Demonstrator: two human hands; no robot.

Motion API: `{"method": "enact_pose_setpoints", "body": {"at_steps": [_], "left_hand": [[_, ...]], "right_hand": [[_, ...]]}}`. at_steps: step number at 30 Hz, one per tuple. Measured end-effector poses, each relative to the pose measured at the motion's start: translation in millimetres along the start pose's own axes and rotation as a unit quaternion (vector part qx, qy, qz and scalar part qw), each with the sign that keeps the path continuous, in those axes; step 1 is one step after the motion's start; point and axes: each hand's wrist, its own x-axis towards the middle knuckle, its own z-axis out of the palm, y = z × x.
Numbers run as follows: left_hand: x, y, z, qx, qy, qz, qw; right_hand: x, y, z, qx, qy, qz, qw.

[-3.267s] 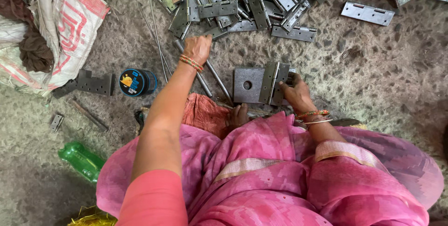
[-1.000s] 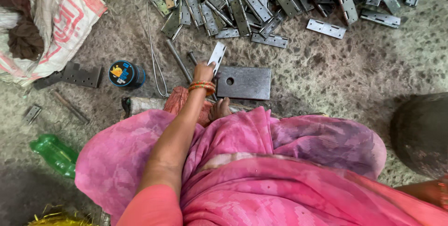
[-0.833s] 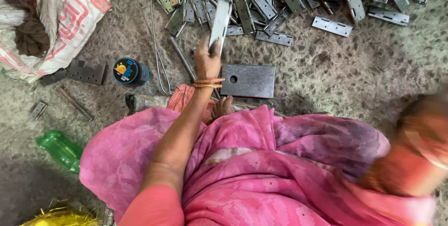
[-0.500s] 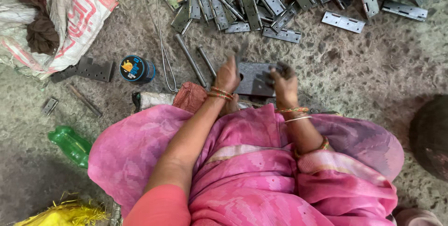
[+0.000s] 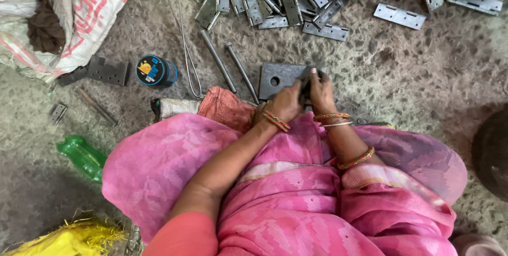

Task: The person sits on the floor and assembles metal hinges by placing them on a metal block, inserting pins, and striking them with a hammer. The person repeatedly picks up hinge parts, aligns them, and hammers the pins into place.

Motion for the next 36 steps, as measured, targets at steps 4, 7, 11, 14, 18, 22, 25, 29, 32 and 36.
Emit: {"method": "enact_pose_setpoints", "body": {"at_steps": [4, 7, 11, 14, 18, 22, 25, 29, 32, 36], "left_hand": [[1.8, 22.1, -19.8, -0.146, 0.021, 0.023, 0.989], [-5.2, 27.0, -32.3, -0.188, 0.062, 0.049, 0.979], [-13.9, 35.2, -32.9, -0.180, 0.145, 0.109, 0.967], [-13.4, 42.2, -26.5, -0.161, 0.171, 0.143, 0.961], [-10.2, 47.5, -27.4, -0.136, 0.181, 0.134, 0.965], [-15.3, 47.3, -28.3, -0.089, 0.229, 0.137, 0.959], [-11.1, 36.1, -25.6, -0.128, 0.240, 0.096, 0.958], [14.4, -6.4, -13.7, -0.309, 0.141, -0.032, 0.940], [22.6, -43.3, 6.3, -0.331, 0.176, 0.011, 0.927], [28.8, -66.5, 35.2, -0.346, 0.157, -0.011, 0.925]], "right_hand": [[-7.5, -16.7, -9.3, -0.057, -0.012, -0.215, 0.975], [-21.8, -26.8, -4.5, -0.038, -0.022, -0.213, 0.976], [-33.8, -40.2, 9.0, -0.085, 0.063, -0.234, 0.967], [-36.0, -43.8, 10.9, -0.110, 0.115, -0.245, 0.956], [-30.7, -39.5, 10.9, -0.128, 0.173, -0.270, 0.939], [-23.5, -27.2, 13.4, -0.160, 0.174, -0.307, 0.922], [-16.7, -20.5, 12.4, -0.179, 0.175, -0.265, 0.931], [-10.2, -9.1, 7.7, -0.060, 0.116, -0.276, 0.952], [-7.2, 1.3, 9.7, -0.027, 0.091, -0.270, 0.958], [-1.0, 8.9, 5.5, -0.051, 0.118, -0.270, 0.954]]}}
